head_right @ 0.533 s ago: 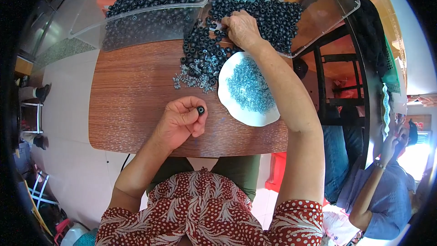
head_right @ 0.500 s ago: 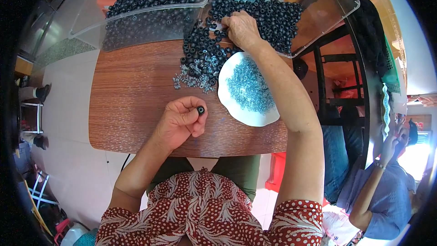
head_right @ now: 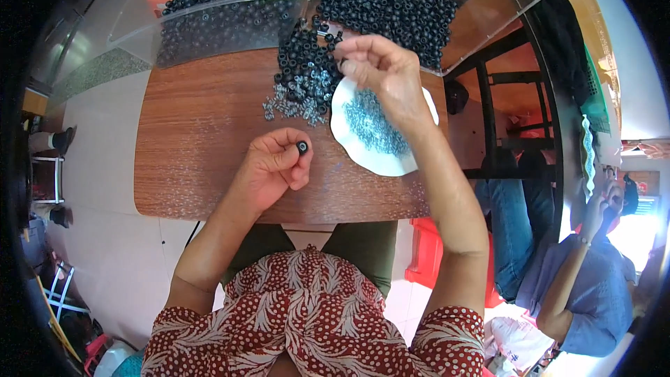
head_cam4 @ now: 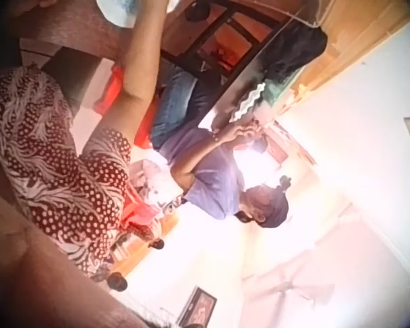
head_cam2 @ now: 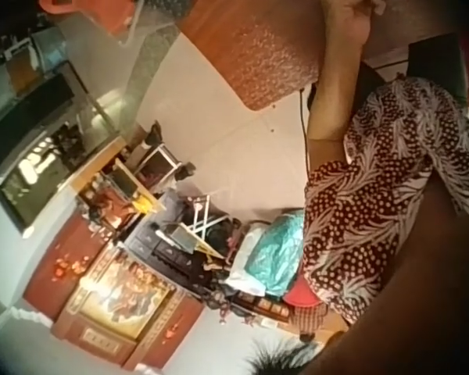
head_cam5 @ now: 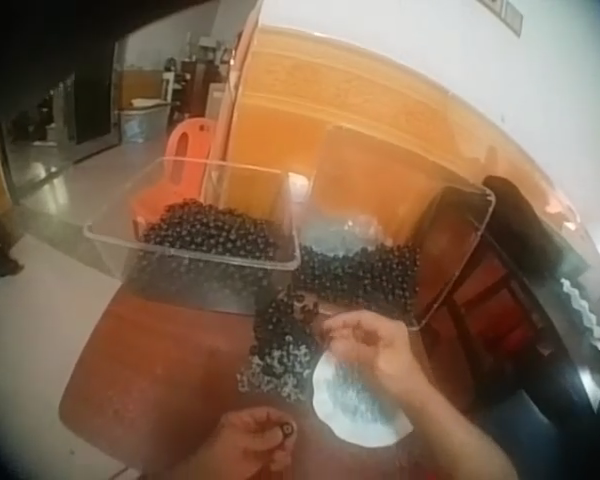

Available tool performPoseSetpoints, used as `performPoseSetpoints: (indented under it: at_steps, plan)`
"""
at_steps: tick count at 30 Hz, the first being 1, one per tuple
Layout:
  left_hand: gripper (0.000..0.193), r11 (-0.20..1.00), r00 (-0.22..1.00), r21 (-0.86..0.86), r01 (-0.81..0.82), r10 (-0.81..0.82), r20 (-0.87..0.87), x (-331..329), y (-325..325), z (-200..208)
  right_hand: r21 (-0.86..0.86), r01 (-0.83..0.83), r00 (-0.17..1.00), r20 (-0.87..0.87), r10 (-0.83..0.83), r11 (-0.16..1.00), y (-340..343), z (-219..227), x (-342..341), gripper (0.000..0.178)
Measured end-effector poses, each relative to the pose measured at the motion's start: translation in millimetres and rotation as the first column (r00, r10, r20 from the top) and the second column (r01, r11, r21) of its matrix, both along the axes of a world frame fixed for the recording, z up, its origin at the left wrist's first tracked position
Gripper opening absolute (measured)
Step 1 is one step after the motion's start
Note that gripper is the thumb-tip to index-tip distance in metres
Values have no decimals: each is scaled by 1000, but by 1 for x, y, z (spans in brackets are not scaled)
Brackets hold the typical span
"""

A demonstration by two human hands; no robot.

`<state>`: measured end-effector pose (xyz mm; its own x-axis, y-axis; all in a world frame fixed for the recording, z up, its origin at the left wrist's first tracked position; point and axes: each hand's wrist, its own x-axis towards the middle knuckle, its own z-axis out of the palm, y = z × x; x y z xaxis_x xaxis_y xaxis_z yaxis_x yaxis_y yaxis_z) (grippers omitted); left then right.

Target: Assembling small black components by inserting tiny blue beads or rings into them.

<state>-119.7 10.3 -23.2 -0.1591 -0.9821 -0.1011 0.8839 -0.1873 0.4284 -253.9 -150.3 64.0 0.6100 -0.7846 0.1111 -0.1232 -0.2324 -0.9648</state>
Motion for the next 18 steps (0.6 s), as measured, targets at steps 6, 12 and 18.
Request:
performPoseSetpoints:
  at_steps: [6, 12, 18]
  plan:
    - [14, 1000, 999, -19, -19, 20, 26, 0, -2, 0, 268, -80, 985, 166, 36, 960, 52, -7, -27, 20]
    - [16, 1000, 999, -1, -30, 30, -21, -13, 11, 6, 323, -71, 971, 238, -8, 944, 84, -13, -34, 21]
    - [18, 999, 999, -2, -45, 45, -23, -16, 24, 11, 239, -10, 981, 190, -36, 971, 109, -15, -34, 19]
